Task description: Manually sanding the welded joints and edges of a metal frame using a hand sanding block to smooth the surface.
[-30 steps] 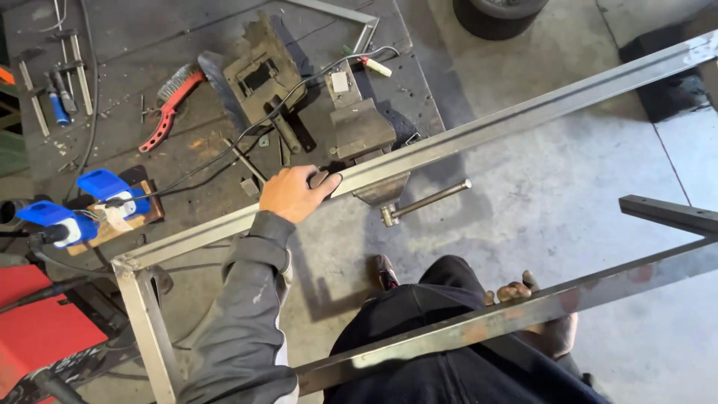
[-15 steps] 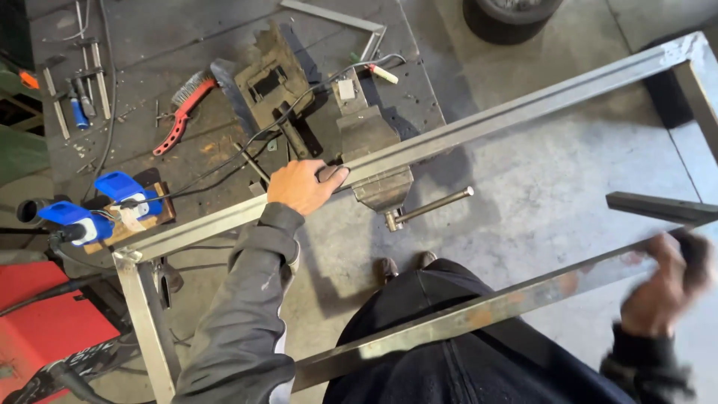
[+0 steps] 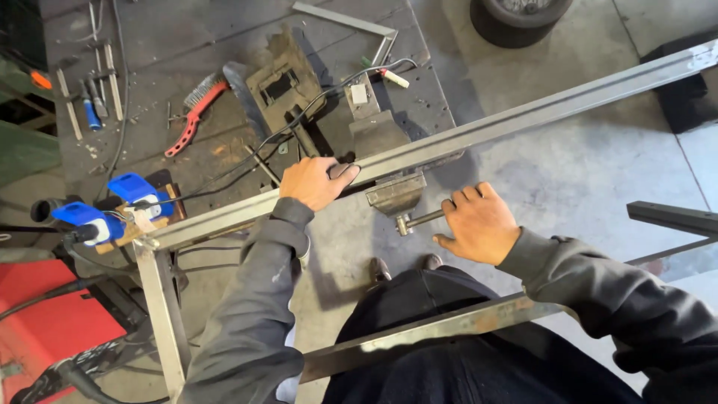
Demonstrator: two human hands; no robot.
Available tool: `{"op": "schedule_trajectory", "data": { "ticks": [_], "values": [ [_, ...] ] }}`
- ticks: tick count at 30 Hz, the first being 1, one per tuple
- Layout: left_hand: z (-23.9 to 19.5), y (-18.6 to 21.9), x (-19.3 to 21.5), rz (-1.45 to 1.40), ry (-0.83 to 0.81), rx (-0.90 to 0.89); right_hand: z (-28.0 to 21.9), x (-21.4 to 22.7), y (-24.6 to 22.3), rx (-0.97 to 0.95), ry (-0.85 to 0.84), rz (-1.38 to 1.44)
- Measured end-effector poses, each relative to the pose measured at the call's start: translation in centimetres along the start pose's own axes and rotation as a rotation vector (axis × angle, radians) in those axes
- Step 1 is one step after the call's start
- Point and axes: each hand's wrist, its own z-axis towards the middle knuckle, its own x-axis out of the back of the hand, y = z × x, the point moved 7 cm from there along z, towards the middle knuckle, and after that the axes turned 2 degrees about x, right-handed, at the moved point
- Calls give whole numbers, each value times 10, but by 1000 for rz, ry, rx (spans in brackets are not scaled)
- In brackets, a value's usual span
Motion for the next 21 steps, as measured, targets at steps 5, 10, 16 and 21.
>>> {"op": "schedule_trajectory", "data": {
  "ticks": [5,10,16,21],
  "values": [
    [14,-1,4,10,-31,-9,14,-23,6,-31,-8,2],
    [9,3,0,-13,-36,1,11,-28,17,-81,-99,63],
    [5,2,-8,3,-46,30,13,-37,25,-115,-249,142],
    [5,2,-9,16,-47,47,15,-99,48,-190,-446,272]
  ]
}}
